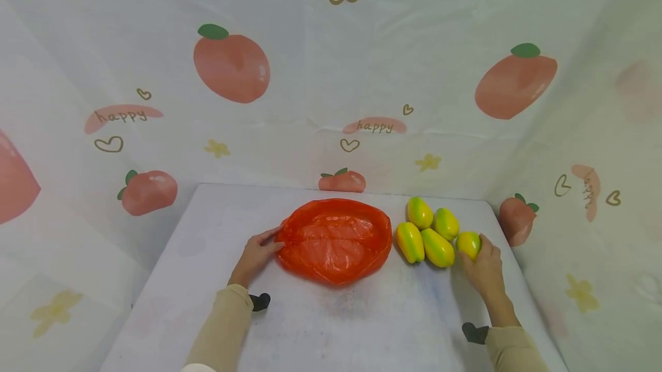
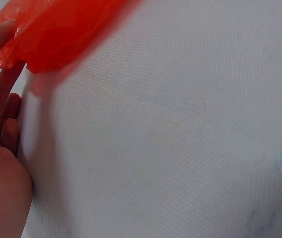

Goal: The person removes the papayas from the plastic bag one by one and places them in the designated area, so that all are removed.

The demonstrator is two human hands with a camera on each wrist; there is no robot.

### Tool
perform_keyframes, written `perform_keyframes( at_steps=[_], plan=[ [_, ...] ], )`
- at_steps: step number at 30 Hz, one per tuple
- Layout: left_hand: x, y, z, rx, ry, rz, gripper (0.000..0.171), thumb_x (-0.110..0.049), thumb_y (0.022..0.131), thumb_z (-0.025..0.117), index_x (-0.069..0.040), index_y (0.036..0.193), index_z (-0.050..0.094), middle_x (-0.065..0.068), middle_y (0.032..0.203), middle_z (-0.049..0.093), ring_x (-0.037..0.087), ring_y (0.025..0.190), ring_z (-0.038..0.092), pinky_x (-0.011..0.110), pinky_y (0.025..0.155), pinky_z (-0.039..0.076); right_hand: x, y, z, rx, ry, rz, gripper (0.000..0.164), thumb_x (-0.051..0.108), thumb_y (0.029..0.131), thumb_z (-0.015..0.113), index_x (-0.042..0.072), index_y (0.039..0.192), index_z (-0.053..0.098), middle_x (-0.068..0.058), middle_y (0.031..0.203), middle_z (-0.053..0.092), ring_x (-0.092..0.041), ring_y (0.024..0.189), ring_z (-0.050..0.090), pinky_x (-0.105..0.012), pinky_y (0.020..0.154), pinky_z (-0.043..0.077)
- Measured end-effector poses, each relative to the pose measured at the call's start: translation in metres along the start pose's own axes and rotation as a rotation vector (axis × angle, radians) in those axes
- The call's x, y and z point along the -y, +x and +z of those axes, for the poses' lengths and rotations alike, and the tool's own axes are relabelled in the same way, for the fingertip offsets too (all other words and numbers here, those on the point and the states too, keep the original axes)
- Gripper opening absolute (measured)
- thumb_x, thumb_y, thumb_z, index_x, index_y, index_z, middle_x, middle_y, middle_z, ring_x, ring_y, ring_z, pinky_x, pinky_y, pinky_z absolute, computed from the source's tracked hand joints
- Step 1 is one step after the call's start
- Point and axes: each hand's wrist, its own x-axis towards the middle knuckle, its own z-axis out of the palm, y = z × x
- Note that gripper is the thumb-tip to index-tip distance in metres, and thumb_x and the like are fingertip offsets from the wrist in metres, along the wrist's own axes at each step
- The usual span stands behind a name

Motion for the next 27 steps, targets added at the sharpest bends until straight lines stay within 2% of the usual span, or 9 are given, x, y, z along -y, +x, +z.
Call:
perform_keyframes(
  at_steps=[7, 13, 23, 27],
  plan=[
    [-0.002, -0.001, 0.001, -0.005, -0.004, -0.004, 0.053, -0.035, 0.099, 0.066, -0.028, 0.149, 0.053, 0.005, 0.159, 0.047, 0.032, 0.153, 0.035, 0.056, 0.122, 0.036, -0.006, 0.001, 0.005, 0.055, -0.038, 0.008, 0.076, 0.019, 0.098, 0.055, -0.011, 0.155, 0.016, -0.044, 0.148, 0.025, -0.061, 0.132, 0.034, -0.072, 0.114, 0.031],
    [-0.003, -0.001, 0.001, -0.003, -0.009, 0.012, 0.052, -0.032, 0.099, 0.066, -0.026, 0.149, 0.054, 0.006, 0.158, 0.049, 0.032, 0.153, 0.036, 0.057, 0.123, 0.034, -0.013, 0.002, 0.010, 0.069, -0.061, 0.002, 0.075, 0.019, 0.099, 0.056, -0.013, 0.154, 0.016, -0.045, 0.146, 0.027, -0.062, 0.130, 0.035, -0.072, 0.115, 0.031],
    [-0.003, -0.002, 0.001, -0.001, -0.007, 0.015, 0.053, -0.035, 0.099, 0.066, -0.026, 0.149, 0.053, 0.005, 0.159, 0.048, 0.032, 0.153, 0.035, 0.057, 0.123, 0.034, -0.019, 0.007, 0.008, 0.114, -0.053, -0.045, 0.077, 0.018, 0.100, 0.057, -0.014, 0.155, 0.013, -0.047, 0.148, 0.022, -0.061, 0.134, 0.032, -0.072, 0.117, 0.028],
    [-0.002, -0.001, 0.000, 0.001, 0.004, 0.013, 0.053, -0.036, 0.098, 0.066, -0.027, 0.149, 0.054, 0.005, 0.159, 0.048, 0.032, 0.154, 0.034, 0.057, 0.124, 0.033, -0.020, 0.007, 0.007, 0.138, -0.056, -0.088, 0.076, 0.016, 0.100, 0.055, -0.014, 0.155, 0.012, -0.048, 0.148, 0.021, -0.063, 0.134, 0.031, -0.074, 0.117, 0.027]
  ],
)
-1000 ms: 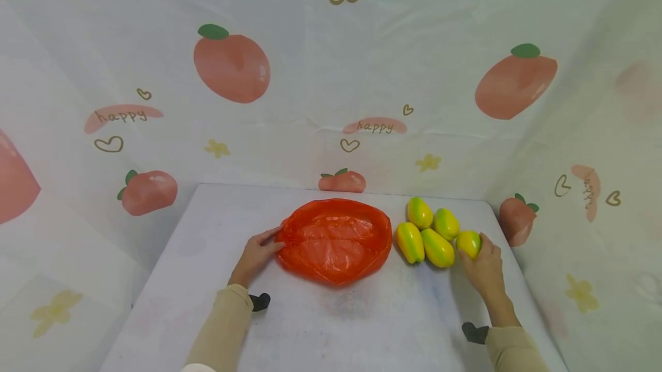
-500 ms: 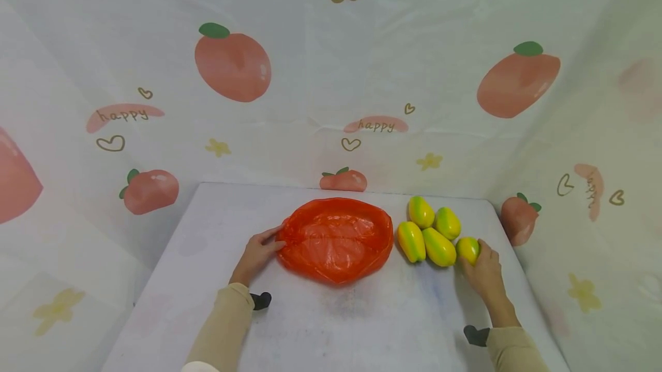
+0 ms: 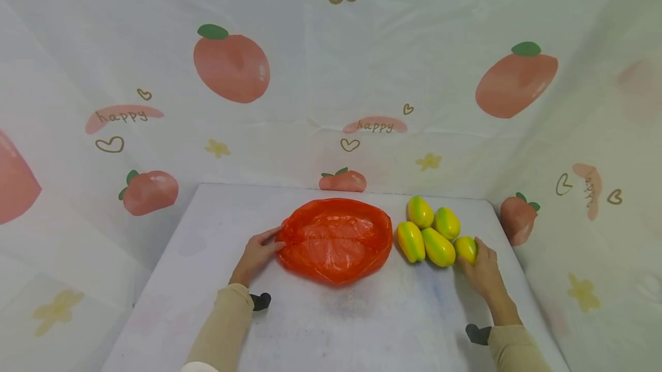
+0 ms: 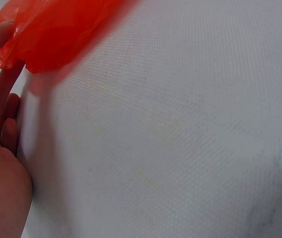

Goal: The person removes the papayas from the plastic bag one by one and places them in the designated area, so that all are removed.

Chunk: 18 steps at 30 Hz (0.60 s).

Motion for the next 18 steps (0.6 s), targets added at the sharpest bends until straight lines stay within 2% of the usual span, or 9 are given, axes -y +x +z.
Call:
perform_keyframes(
  at_steps=[5, 14, 18],
  plan=[
    [0.001, 0.003, -0.002, -0.010, 0.009, 0.010, 0.053, -0.035, 0.098, 0.068, -0.025, 0.148, 0.055, 0.008, 0.158, 0.049, 0.034, 0.153, 0.035, 0.058, 0.124, 0.033, 0.000, 0.000, 0.000, 0.017, -0.006, -0.065, 0.076, 0.016, 0.100, 0.054, -0.019, 0.153, 0.011, -0.051, 0.146, 0.022, -0.064, 0.134, 0.030, -0.073, 0.117, 0.026],
    [0.003, 0.004, -0.002, -0.002, -0.003, -0.004, 0.054, -0.039, 0.096, 0.068, -0.029, 0.148, 0.055, 0.005, 0.159, 0.048, 0.032, 0.154, 0.034, 0.059, 0.125, 0.030, 0.001, 0.001, -0.006, 0.059, -0.026, -0.005, 0.085, 0.028, 0.101, 0.055, -0.013, 0.157, 0.006, -0.049, 0.151, 0.016, -0.065, 0.135, 0.027, -0.076, 0.114, 0.027],
    [0.002, 0.002, -0.004, 0.005, -0.012, -0.006, 0.055, -0.043, 0.097, 0.066, -0.030, 0.149, 0.054, 0.004, 0.159, 0.048, 0.032, 0.153, 0.036, 0.059, 0.123, 0.032, 0.005, 0.003, -0.010, 0.065, -0.049, -0.014, 0.084, 0.027, 0.100, 0.054, -0.012, 0.157, 0.006, -0.049, 0.151, 0.014, -0.067, 0.134, 0.025, -0.078, 0.113, 0.027]
  ],
)
